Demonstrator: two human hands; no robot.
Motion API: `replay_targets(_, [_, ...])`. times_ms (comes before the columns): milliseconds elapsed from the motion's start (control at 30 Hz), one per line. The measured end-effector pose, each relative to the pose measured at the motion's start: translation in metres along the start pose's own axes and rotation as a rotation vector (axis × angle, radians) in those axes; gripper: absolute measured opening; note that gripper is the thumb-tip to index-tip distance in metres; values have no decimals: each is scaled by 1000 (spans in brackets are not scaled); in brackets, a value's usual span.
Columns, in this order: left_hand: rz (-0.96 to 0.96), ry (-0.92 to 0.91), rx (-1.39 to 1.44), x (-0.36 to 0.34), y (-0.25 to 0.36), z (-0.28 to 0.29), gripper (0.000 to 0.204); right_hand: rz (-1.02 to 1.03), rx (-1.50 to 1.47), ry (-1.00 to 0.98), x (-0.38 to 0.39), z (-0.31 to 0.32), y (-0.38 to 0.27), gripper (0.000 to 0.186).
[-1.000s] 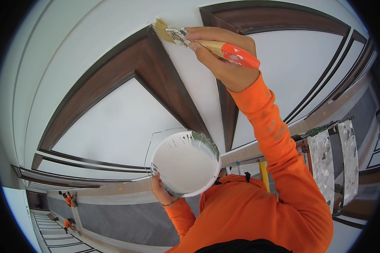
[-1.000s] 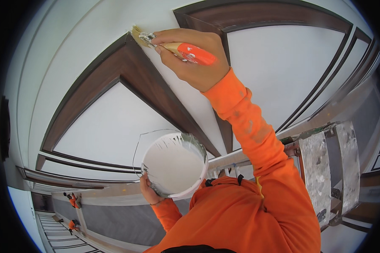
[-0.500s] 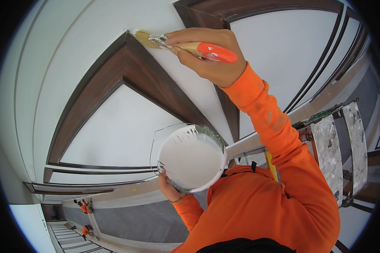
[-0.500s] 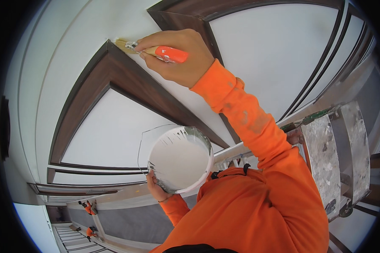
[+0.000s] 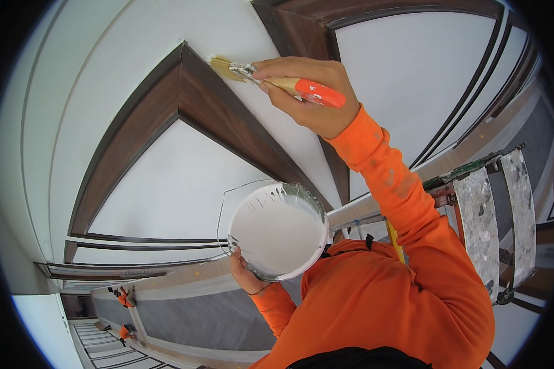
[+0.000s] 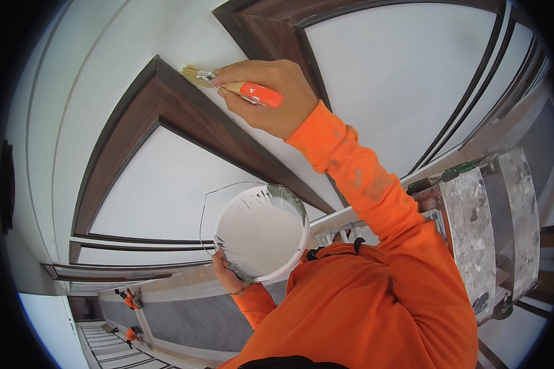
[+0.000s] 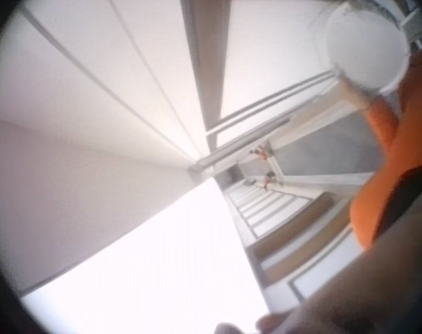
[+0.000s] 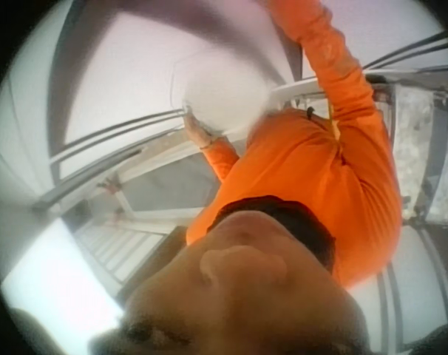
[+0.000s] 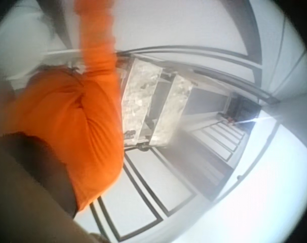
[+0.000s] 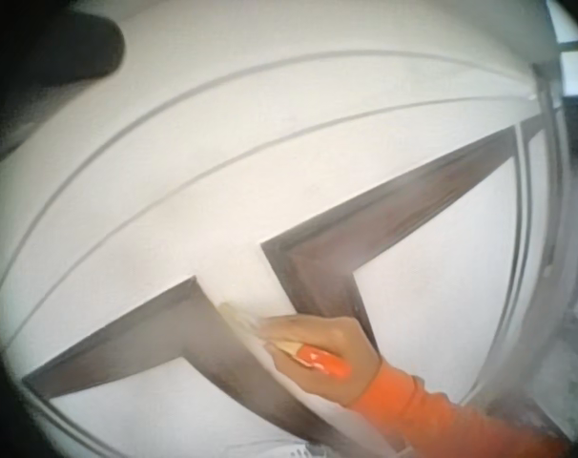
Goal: The person climbs a ladder and paints a white ceiling with dark brown geometric patterns using a paintbrush and a small paint container. They repeatedly dip the brush into the container and apply white paint along the edges of the brown shapes.
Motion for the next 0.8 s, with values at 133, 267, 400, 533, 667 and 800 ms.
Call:
replay_targets(133, [-20,-41,-7,-9,-6,23,20,-21,15,-15,4,0,3,20])
replay_targets(267, [-8,-3,7,-3,-4,13,33,-48,-6,-24,7,-1,5,20])
replay_targets(400, [-19,-7,-15,0,0,9,35,-41,-16,-16,9,-3,6,20])
replay_targets(533, [-1,-36,-3,-4,-4,15,23,-44,3,-8,13,-4,7,20])
replay_targets(667, [10,-68,-21,-7,-7,20,22,-36,19,0,16,-4,9,20])
replay_targets(800, [11,-133,-6,-6,-8,15,33,-71,38,-14,19,-4,9,19])
Point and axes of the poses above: each hand's wrist, its own x-axis away from the middle knuckle, its own z-axis out of the back of the hand, y = z × x, the point moved 6 cm from there along -x, towards the middle knuckle, and after that the axes turned 9 degrees about -z, right-handed, at the moved point
